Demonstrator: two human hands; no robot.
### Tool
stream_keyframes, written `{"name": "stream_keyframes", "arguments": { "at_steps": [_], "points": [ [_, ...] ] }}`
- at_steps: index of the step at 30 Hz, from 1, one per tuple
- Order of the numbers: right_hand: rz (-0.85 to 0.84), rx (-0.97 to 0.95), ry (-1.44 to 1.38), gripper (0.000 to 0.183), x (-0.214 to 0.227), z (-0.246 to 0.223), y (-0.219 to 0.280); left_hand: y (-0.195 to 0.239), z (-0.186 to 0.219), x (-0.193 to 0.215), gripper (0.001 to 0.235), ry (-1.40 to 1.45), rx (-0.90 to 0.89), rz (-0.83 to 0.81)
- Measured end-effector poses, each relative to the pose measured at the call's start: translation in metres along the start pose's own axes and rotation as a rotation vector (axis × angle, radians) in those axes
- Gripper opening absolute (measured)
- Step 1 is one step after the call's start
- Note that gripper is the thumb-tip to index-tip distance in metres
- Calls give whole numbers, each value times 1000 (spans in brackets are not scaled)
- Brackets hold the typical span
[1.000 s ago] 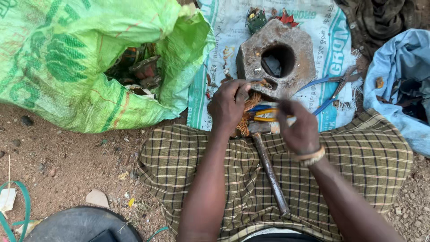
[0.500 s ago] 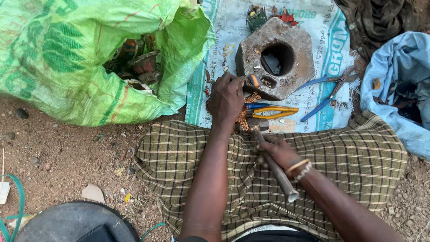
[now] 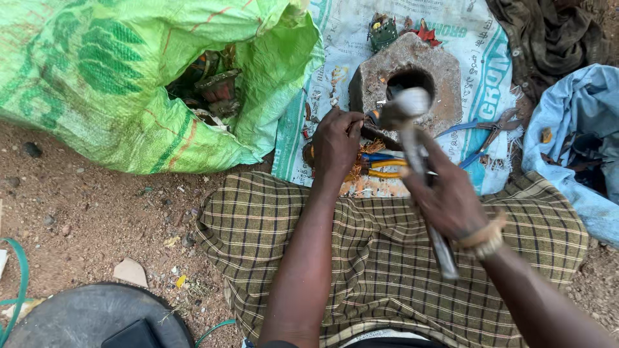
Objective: The person sits on the ground and uses pliers to strip the insulation from copper wires. They then use a hammer to crush the wire ends and pull the copper strands apart by hand, separating them from the insulation.
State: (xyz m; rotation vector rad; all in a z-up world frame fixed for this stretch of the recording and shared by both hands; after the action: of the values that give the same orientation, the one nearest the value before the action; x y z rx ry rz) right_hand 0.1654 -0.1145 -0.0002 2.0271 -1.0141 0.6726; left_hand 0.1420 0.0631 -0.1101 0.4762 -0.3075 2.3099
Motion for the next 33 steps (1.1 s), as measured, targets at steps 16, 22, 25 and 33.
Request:
{"name": "stream_keyframes", "arguments": {
  "at_steps": [16,22,25,33],
  "points": [
    [225,163,17,66,32,-29,12,3,2,7,15,21,-32,66],
    [14,77,-51,60,24,1,4,2,13,7,12,84,-199,133],
    [259,282,-49,58,66,-26,43,11,0,3,13,79,-129,106],
    [96,134,-131,63,5,11,-5,10,-7,-1,12,-15,5,-35]
  ]
}}
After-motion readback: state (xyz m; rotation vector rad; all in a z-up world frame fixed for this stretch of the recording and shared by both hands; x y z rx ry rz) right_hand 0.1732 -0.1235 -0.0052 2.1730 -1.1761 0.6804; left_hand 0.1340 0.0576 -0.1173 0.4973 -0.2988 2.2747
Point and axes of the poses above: each hand's wrist, its own y-axis away from the middle knuckle, its own x-axis out of the back of the hand, z = x × y, the point moved 10 cm from there along -y, towards the middle knuckle, and after that the axes turned 7 degrees about z, right-handed, at the moved point
